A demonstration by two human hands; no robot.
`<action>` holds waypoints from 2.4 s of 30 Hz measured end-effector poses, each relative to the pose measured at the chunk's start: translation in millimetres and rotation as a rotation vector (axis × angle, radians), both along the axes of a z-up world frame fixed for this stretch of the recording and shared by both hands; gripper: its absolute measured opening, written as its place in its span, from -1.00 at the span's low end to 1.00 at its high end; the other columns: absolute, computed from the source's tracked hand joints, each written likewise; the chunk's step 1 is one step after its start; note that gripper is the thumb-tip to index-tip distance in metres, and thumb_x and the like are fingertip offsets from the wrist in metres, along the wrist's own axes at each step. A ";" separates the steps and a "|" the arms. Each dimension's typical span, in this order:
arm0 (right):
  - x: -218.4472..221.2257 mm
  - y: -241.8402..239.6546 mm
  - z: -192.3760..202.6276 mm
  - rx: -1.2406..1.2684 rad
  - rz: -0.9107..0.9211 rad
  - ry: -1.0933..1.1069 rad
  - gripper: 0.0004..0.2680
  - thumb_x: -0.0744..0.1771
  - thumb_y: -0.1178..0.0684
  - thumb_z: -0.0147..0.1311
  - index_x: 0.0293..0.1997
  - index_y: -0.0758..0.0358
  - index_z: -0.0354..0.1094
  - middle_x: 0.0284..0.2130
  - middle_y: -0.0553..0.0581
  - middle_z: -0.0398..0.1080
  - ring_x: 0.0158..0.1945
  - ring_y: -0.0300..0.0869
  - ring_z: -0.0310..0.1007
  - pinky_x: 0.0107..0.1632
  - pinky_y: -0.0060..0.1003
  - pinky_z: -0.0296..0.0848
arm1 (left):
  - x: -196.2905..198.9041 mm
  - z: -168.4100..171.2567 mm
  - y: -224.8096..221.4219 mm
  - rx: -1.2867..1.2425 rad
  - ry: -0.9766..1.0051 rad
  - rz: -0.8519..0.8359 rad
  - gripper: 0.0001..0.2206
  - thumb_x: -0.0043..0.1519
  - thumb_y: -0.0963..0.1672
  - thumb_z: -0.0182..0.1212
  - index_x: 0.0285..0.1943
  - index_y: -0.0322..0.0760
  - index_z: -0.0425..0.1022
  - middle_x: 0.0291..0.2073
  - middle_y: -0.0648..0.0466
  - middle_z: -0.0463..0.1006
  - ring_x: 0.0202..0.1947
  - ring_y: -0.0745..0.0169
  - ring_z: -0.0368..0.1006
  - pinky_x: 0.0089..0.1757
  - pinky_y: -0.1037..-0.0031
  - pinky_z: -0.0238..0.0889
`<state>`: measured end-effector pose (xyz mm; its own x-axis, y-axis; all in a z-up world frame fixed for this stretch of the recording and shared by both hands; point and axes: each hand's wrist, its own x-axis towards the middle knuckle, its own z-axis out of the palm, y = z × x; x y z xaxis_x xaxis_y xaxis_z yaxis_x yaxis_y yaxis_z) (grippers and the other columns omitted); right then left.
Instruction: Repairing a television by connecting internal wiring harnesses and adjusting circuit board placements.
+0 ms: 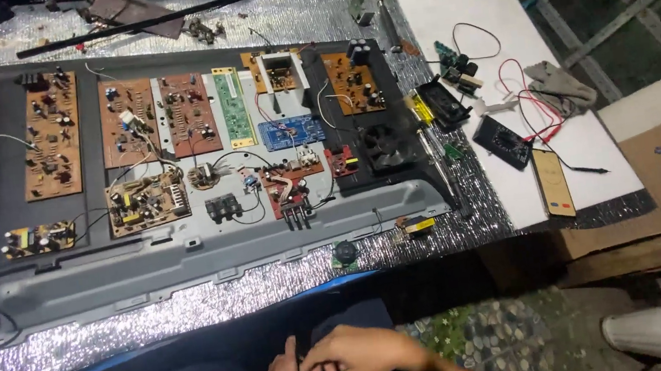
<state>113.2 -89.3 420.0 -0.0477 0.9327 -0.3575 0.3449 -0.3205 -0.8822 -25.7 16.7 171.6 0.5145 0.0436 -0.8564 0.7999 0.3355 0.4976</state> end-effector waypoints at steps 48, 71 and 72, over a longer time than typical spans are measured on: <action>150.1 84.5 31.2 0.555 -0.408 -1.109 -0.77 0.24 0.20 0.28 -0.03 0.13 0.54 0.00 0.07 0.47 0.02 -0.10 0.47 0.13 -0.17 0.43 | 2.0 6.1 -0.1 0.014 0.019 -0.144 -0.19 0.38 0.20 -0.41 -0.75 -0.42 0.40 -0.69 -0.16 0.58 -0.69 0.02 0.47 -0.53 0.46 0.40; 53.1 9.3 57.8 0.603 -0.436 -0.568 -0.83 0.22 0.28 0.23 -0.15 0.28 0.55 -0.20 0.15 0.62 -0.18 -0.14 0.63 -0.04 -0.35 0.63 | -0.6 5.9 2.5 -0.079 -0.006 0.067 -0.28 0.39 0.13 -0.40 -0.63 -0.47 0.37 -0.66 -0.26 0.58 -0.74 -0.05 0.42 -0.62 0.39 0.23; 42.4 5.8 55.4 0.557 -0.422 -0.470 -0.83 0.21 0.27 0.23 -0.17 0.26 0.56 -0.24 0.13 0.63 -0.26 -0.17 0.61 -0.13 -0.37 0.61 | -2.4 -4.5 0.3 -0.146 -0.046 0.118 -0.27 0.38 0.15 -0.40 -0.60 -0.47 0.38 -0.67 -0.29 0.56 -0.77 -0.06 0.40 -0.65 0.40 0.19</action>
